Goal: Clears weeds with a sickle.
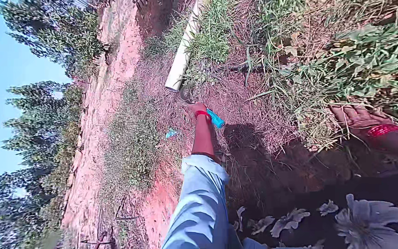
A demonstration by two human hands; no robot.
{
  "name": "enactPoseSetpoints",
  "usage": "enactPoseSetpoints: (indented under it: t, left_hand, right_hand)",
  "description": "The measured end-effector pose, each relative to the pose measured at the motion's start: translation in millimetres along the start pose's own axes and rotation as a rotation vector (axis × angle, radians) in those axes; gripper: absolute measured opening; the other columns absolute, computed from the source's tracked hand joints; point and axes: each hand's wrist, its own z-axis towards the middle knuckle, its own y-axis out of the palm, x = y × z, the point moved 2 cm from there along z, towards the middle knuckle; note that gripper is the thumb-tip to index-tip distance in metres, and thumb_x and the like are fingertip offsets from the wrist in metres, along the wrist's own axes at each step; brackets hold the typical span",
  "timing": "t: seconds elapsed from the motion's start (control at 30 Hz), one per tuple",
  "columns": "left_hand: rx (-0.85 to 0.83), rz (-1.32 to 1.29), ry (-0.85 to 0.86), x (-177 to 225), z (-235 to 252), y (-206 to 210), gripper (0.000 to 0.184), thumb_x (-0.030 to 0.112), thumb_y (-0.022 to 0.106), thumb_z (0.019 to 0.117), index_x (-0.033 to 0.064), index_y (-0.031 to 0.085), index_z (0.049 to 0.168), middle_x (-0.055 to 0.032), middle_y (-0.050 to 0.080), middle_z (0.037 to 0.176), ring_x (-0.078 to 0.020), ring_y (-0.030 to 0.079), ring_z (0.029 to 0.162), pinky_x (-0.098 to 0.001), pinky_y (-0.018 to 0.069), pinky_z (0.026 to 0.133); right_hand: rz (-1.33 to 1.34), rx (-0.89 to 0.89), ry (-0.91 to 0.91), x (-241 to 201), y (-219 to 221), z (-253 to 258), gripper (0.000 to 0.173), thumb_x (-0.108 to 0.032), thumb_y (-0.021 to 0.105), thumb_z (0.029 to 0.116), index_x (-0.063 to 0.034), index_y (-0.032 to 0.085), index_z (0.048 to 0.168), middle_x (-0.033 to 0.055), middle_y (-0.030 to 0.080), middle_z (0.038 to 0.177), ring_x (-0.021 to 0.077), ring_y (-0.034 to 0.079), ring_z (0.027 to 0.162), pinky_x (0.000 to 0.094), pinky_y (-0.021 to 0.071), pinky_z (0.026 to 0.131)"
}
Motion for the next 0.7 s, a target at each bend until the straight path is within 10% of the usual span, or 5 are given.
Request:
enactPoseSetpoints:
  t: [0.2, 0.3, 0.37, 0.43, 0.7]
  left_hand:
    - [-0.304, 0.001, -0.03, -75.5, -80.4, 30.4, 0.049, 0.009, 0.041, 0.1099, -0.0069, 0.022, 0.153, -0.0255, 0.059, 0.113, -0.0261, 0.064, 0.087, -0.0394, 0.056, 0.079]
    - [-0.553, 0.503, 0.115, -98.2, -151.6, -18.6, 0.054, 0.008, 0.037, 0.1104, -0.0141, 0.016, 0.155, -0.0357, 0.046, 0.147, -0.0371, 0.057, 0.131, -0.0419, 0.0445, 0.111]
    - [-0.507, 0.534, 0.184, -108.5, -165.5, -46.6, 0.051, 0.012, 0.036, 0.1111, -0.0163, 0.022, 0.152, -0.0349, 0.061, 0.124, -0.0387, 0.067, 0.111, -0.0471, 0.0518, 0.1]
    - [-0.312, 0.383, 0.261, -115.8, -146.0, -58.5, 0.05, 0.011, 0.036, 0.1101, -0.0166, 0.024, 0.15, -0.0311, 0.065, 0.107, -0.0353, 0.069, 0.092, -0.047, 0.0563, 0.087]
    - [-0.067, 0.344, 0.124, -11.0, 18.6, -19.0, 0.055, 0.017, 0.04, 0.1109, -0.0055, 0.02, 0.157, -0.0334, 0.055, 0.139, -0.043, 0.059, 0.127, -0.0543, 0.0463, 0.108]
  right_hand:
    - [0.496, -0.192, 0.058, -6.0, -63.0, -15.2, 0.062, -0.001, 0.044, 0.1082, -0.0019, 0.017, 0.164, 0.0335, 0.032, 0.161, 0.0506, 0.029, 0.151, 0.0615, 0.0288, 0.12]
    - [0.499, -0.172, 0.048, -6.3, -57.1, -11.4, 0.062, -0.001, 0.046, 0.1074, 0.0006, 0.019, 0.163, 0.0357, 0.033, 0.159, 0.0514, 0.03, 0.15, 0.0617, 0.029, 0.118]
    - [0.502, -0.159, 0.058, -5.4, -57.3, -8.9, 0.061, -0.001, 0.047, 0.1073, 0.0008, 0.021, 0.163, 0.035, 0.033, 0.159, 0.0506, 0.032, 0.15, 0.061, 0.0303, 0.118]
    - [0.526, -0.152, 0.073, -4.5, -56.4, -9.4, 0.061, -0.001, 0.045, 0.1081, 0.0, 0.019, 0.163, 0.0354, 0.033, 0.16, 0.0519, 0.031, 0.15, 0.0627, 0.0287, 0.118]
    - [0.494, -0.23, 0.1, -4.8, -50.9, -3.0, 0.062, -0.003, 0.04, 0.1094, -0.0071, 0.014, 0.166, 0.0296, 0.027, 0.165, 0.0456, 0.024, 0.155, 0.0605, 0.0233, 0.122]
